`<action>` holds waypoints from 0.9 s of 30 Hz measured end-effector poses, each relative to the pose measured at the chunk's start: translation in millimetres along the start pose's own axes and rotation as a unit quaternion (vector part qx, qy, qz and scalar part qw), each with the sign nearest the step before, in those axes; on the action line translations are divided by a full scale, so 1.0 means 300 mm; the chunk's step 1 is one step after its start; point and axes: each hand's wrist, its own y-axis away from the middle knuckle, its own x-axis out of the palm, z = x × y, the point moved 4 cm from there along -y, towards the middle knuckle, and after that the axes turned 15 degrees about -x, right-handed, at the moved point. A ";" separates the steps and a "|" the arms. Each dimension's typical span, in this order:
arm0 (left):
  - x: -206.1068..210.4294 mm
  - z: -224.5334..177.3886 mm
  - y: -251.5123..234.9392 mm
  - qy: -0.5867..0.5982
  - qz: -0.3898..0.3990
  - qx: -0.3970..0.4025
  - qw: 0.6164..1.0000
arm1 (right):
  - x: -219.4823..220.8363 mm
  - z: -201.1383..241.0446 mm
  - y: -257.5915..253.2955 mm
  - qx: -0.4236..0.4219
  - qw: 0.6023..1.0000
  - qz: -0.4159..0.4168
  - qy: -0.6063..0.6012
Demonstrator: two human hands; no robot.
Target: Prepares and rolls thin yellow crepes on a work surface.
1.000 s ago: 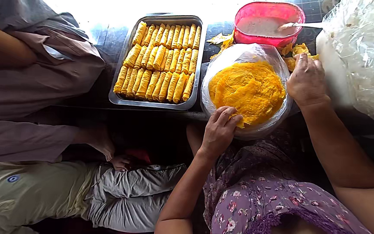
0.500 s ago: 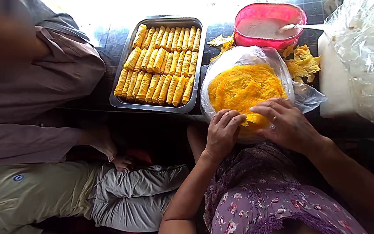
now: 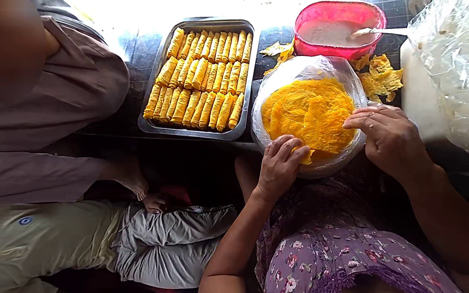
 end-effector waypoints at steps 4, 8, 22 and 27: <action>0.000 0.002 -0.008 0.014 -0.008 -0.002 1.000 | 0.050 0.098 -0.051 0.050 0.999 0.004 -0.013; -0.005 0.009 -0.004 0.012 -0.010 -0.003 1.000 | 0.148 0.120 -0.098 0.058 0.996 0.068 0.012; 0.044 0.002 -0.021 -0.024 0.020 0.047 0.998 | -0.003 -0.044 -0.106 0.274 0.935 -0.096 -0.205; 0.007 -0.003 -0.066 0.079 0.057 -0.008 0.995 | -0.067 -0.037 -0.138 0.195 0.938 -0.168 -0.232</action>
